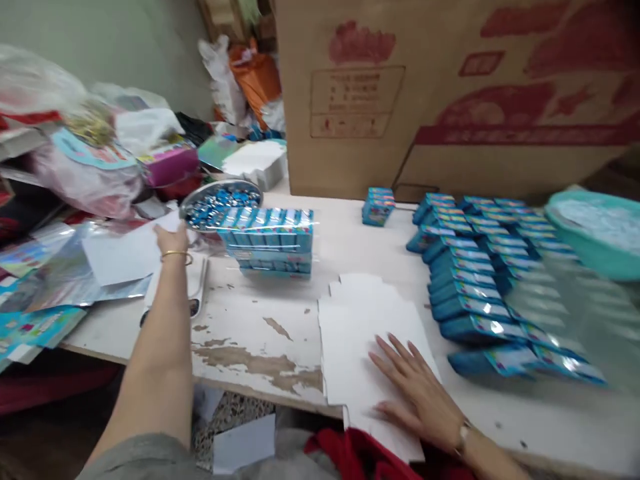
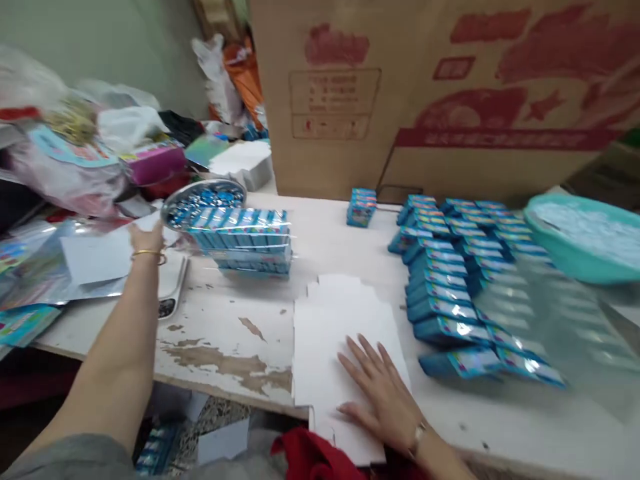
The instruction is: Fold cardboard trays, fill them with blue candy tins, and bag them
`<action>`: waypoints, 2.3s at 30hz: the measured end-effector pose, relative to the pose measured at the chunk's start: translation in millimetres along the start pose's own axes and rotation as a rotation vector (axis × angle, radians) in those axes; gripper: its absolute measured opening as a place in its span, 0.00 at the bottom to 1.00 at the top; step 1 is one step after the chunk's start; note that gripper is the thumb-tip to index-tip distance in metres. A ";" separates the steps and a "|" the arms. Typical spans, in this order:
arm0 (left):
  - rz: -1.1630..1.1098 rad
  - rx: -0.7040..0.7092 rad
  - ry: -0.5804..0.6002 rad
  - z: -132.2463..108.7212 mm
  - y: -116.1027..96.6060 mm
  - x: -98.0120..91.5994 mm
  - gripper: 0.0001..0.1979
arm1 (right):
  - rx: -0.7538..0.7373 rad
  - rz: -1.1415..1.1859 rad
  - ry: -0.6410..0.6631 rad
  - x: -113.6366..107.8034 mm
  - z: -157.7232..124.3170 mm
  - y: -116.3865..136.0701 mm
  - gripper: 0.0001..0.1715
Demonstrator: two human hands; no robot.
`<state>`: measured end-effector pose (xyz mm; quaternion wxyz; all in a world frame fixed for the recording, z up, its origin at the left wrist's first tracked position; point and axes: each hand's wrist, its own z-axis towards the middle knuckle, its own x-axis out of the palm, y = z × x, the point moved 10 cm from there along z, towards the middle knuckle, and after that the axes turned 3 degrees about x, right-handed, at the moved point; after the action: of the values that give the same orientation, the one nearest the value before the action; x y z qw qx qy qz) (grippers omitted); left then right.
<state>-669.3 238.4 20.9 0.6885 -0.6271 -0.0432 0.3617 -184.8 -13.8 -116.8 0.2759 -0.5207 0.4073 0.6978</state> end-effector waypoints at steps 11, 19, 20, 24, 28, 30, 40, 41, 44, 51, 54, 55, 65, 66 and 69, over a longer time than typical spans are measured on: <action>0.293 1.012 0.979 -455.4 -53.6 142.3 0.32 | 0.060 0.205 0.065 23.6 -20.4 -21.2 0.28; 0.373 1.061 1.021 -493.2 -37.2 164.5 0.17 | 0.105 0.618 -0.022 6.1 -26.3 -46.4 0.24; 0.354 1.064 1.033 -490.1 -38.9 163.7 0.16 | 0.130 0.679 -0.041 1.6 -30.1 -50.9 0.24; 0.262 1.008 1.118 -481.4 -43.5 164.9 0.14 | 0.232 0.808 -0.096 -14.1 -58.4 -67.5 0.25; 0.213 0.888 1.209 -471.2 -53.2 170.0 0.12 | 0.174 0.690 -0.136 -31.0 -91.6 -65.5 0.23; 0.195 0.797 1.181 -457.3 -63.9 168.2 0.12 | 0.076 0.547 -0.164 -41.7 -102.8 -53.9 0.27; 0.158 0.690 1.227 -466.0 -64.7 141.6 0.17 | 0.081 0.491 -0.280 -42.8 -102.9 -26.1 0.15; 0.202 0.773 1.215 -473.8 -59.7 139.0 0.22 | 0.132 0.554 -0.283 -38.2 -102.2 -29.7 0.16; 0.321 0.936 1.135 -488.7 -41.1 134.2 0.32 | 0.268 0.661 -0.300 -27.8 -102.7 -39.5 0.18; 0.093 0.652 0.871 -467.3 -35.2 132.7 0.10 | 0.139 0.303 -0.206 -32.8 -109.3 -15.7 0.15; 0.186 0.666 0.923 -474.8 -56.5 143.8 0.10 | 0.150 0.116 -0.148 -38.1 -119.2 -7.5 0.17; 0.254 0.713 0.956 -480.9 -64.6 149.5 0.11 | 0.170 0.100 -0.139 -39.8 -122.0 -6.8 0.17; 0.932 0.918 1.177 -512.2 -75.2 218.4 0.09 | 0.042 -0.036 -0.284 -21.0 -104.0 2.0 0.18; 0.957 0.909 1.199 -513.2 -76.0 220.7 0.09 | 0.020 -0.040 -0.314 -19.1 -103.7 1.3 0.16; 0.986 0.875 1.216 -513.5 -78.7 222.2 0.09 | -0.061 -0.032 -0.376 -17.1 -108.3 2.1 0.14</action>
<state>-207.6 -62.5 -103.9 0.5362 -0.3392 0.7450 0.2058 -127.0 -106.9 -113.6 0.3422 -0.3958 0.3188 0.7903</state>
